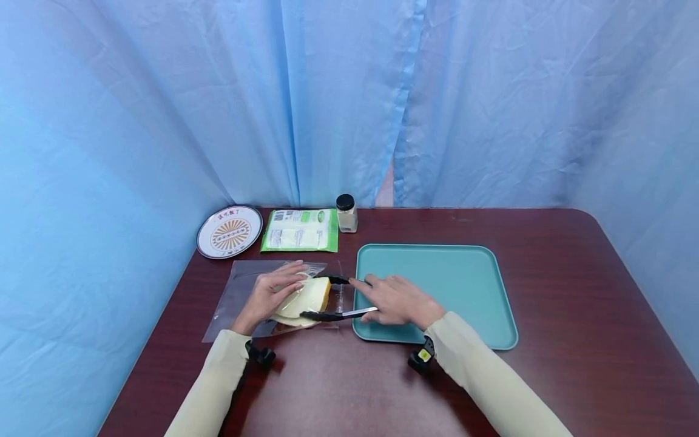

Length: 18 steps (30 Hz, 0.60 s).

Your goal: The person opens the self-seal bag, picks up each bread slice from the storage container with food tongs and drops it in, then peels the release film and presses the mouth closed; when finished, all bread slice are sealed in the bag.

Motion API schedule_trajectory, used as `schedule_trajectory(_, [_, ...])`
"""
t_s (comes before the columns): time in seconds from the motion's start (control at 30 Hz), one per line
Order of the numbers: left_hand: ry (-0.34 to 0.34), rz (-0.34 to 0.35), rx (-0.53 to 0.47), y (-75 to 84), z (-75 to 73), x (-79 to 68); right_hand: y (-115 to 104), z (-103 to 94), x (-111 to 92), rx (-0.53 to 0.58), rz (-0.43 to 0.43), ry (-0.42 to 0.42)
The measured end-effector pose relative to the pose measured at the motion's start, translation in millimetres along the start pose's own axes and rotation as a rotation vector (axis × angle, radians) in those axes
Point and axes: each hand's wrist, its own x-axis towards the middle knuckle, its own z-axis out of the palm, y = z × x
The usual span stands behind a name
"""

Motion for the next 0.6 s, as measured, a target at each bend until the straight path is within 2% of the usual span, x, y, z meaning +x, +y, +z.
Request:
schedule_trajectory(0.37, [0.009,0.027,0.002,1.9,2.0,3.4,-4,0.2,10,-0.009,-0.004,0.001])
schedule_trajectory(0.6, [-0.016,0.019,-0.011,3.5,2.6,5.1,-6,1.1,15,0.012,-0.005,0.006])
